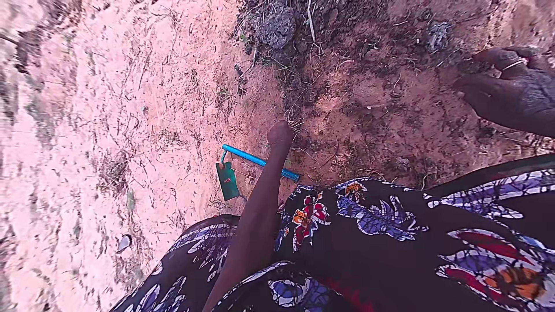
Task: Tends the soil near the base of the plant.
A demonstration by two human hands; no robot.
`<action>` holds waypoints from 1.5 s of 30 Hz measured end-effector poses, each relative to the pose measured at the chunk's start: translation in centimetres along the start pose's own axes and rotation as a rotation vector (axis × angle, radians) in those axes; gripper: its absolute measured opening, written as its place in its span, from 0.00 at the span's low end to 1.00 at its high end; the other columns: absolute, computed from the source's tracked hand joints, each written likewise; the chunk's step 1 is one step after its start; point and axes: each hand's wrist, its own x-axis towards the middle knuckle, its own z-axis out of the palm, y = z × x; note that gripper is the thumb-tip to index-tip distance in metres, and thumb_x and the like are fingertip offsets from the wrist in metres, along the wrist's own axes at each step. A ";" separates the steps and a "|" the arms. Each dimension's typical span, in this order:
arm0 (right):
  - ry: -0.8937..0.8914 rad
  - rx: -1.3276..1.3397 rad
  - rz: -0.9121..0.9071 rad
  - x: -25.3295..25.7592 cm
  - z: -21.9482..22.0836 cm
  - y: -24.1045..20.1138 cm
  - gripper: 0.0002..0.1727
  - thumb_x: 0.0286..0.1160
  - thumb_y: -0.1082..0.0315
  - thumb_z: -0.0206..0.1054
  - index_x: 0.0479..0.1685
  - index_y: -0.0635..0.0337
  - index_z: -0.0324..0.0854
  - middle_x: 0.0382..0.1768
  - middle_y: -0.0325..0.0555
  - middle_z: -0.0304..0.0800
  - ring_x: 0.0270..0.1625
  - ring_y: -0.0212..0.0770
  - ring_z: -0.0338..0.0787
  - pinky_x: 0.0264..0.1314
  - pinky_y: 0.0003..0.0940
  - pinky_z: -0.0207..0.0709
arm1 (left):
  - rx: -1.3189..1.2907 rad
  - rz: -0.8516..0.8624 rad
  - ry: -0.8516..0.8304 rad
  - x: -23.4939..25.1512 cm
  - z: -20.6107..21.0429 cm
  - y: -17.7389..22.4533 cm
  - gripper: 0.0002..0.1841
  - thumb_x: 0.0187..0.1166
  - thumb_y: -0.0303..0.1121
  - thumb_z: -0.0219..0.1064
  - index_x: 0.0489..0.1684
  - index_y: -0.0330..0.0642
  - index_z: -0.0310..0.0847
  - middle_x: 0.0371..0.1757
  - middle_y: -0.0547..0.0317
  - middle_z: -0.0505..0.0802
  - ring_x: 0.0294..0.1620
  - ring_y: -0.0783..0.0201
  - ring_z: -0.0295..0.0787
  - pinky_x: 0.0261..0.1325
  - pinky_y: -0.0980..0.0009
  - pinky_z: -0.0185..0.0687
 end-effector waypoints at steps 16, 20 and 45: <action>-0.002 -0.013 0.000 1.7 -0.8 -1.7 0.18 0.84 0.68 0.56 0.61 0.69 0.85 0.78 0.80 0.67 0.78 0.89 0.66 0.73 0.83 0.60 | 0.205 0.398 -0.289 -1.1 -5.6 -0.6 0.19 0.77 0.39 0.74 0.53 0.30 0.85 0.54 0.32 0.90 0.60 0.34 0.88 0.59 0.32 0.79; -0.007 -0.001 -0.045 2.2 -0.8 -2.4 0.17 0.82 0.73 0.57 0.61 0.70 0.85 0.77 0.80 0.69 0.74 0.88 0.71 0.71 0.81 0.64 | 0.197 0.332 0.127 2.4 -4.1 -1.0 0.20 0.85 0.24 0.55 0.73 0.36 0.80 0.76 0.37 0.82 0.66 0.34 0.87 0.60 0.35 0.83; -0.025 -0.034 -0.098 -1.6 -0.5 0.2 0.16 0.81 0.71 0.57 0.56 0.67 0.88 0.76 0.72 0.74 0.77 0.84 0.71 0.69 0.79 0.67 | 0.170 0.124 -0.054 2.0 -1.2 1.2 0.18 0.85 0.34 0.61 0.65 0.32 0.81 0.66 0.34 0.89 0.70 0.36 0.85 0.66 0.35 0.79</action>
